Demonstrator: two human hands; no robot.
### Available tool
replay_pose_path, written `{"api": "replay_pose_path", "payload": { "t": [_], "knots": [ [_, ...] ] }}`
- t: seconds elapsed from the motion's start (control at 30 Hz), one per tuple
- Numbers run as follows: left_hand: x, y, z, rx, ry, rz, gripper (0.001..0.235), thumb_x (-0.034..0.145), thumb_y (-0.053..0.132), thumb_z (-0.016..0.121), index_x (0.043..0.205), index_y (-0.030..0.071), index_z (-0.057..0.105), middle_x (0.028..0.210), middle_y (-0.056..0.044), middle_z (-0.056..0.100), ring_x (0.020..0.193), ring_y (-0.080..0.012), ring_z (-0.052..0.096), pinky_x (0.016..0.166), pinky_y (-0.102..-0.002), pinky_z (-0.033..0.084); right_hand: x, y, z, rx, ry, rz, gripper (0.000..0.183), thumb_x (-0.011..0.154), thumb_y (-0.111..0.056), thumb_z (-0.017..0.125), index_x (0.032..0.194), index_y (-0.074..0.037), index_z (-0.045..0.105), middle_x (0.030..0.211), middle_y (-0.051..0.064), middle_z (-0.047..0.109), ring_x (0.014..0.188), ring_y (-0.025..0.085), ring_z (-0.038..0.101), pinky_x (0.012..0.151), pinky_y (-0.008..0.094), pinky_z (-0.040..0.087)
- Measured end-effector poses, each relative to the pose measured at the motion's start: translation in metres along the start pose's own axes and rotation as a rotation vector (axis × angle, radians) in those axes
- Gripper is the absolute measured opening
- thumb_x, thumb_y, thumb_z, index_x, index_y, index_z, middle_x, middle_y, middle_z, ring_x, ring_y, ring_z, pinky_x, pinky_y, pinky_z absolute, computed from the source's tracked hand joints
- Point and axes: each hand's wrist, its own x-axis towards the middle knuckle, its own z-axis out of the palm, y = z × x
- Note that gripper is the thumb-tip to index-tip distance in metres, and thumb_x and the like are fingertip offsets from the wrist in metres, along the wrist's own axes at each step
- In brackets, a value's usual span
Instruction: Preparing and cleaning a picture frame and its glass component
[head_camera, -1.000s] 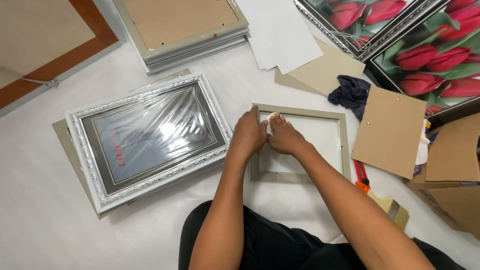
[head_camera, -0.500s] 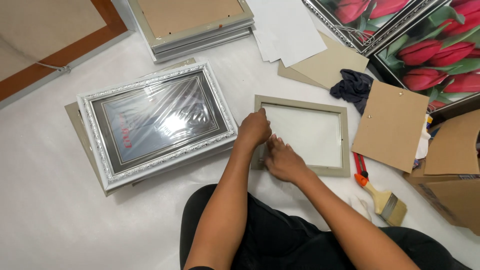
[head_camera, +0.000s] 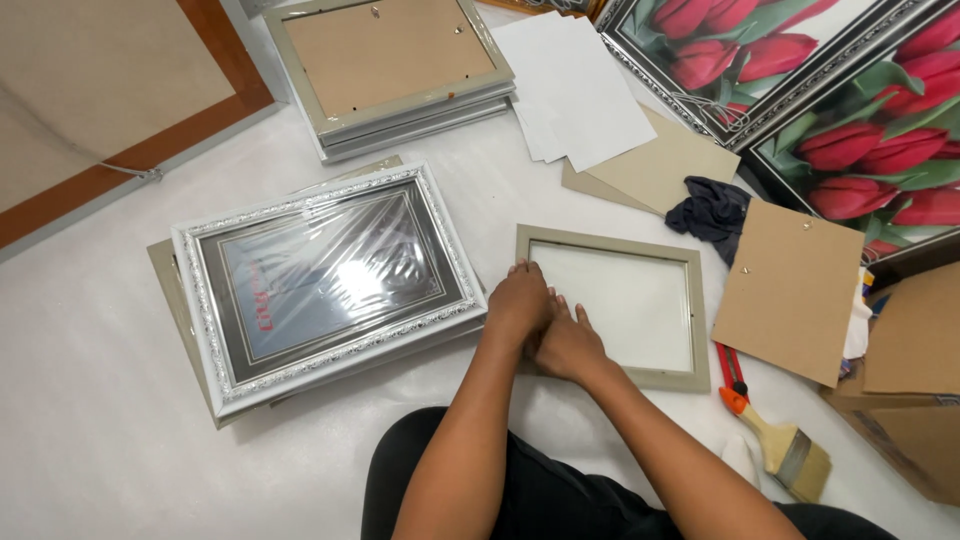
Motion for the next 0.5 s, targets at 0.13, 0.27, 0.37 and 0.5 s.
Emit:
{"api": "replay_pose_path", "payload": {
  "t": [0.13,0.27,0.37,0.5],
  "knots": [
    [0.029,-0.018,0.021,0.0,-0.013,-0.001,0.056,0.101,0.011,0.049,0.148,-0.016,0.038,0.154,-0.036,0.041,0.144,-0.0487,0.041,0.11,-0.06,0.044,0.055,0.028,0.004,0.027,0.041,-0.001,0.086,0.089,-0.025,0.061,0.163,-0.006,0.023,0.172,0.013,0.017,0.159,0.029,0.015,0.127,0.054,0.003],
    [0.021,-0.012,0.013,-0.037,-0.029,0.004,0.055,0.098,0.006,0.046,0.148,-0.015,0.039,0.154,-0.036,0.04,0.144,-0.0498,0.04,0.111,-0.061,0.043,0.088,0.043,0.001,-0.024,0.058,-0.011,0.101,0.083,-0.014,0.071,0.166,-0.007,0.014,0.173,0.015,0.009,0.159,0.031,0.011,0.127,0.056,0.007],
    [0.026,-0.017,0.016,-0.012,-0.039,0.012,0.057,0.097,0.006,0.048,0.149,-0.016,0.038,0.155,-0.037,0.038,0.144,-0.0516,0.039,0.11,-0.062,0.043,0.089,0.037,-0.002,-0.08,0.064,-0.014,0.105,0.081,-0.008,0.072,0.166,-0.006,0.01,0.174,0.015,0.006,0.159,0.031,0.009,0.128,0.054,0.008],
    [0.02,-0.014,0.019,0.058,-0.042,0.019,0.056,0.099,0.01,0.049,0.148,-0.015,0.039,0.156,-0.035,0.039,0.143,-0.0511,0.04,0.109,-0.061,0.045,0.058,0.027,-0.001,-0.099,0.072,-0.016,0.095,0.085,-0.01,0.063,0.166,-0.003,0.013,0.174,0.015,0.01,0.16,0.03,0.012,0.129,0.051,0.007]
  ]
}}
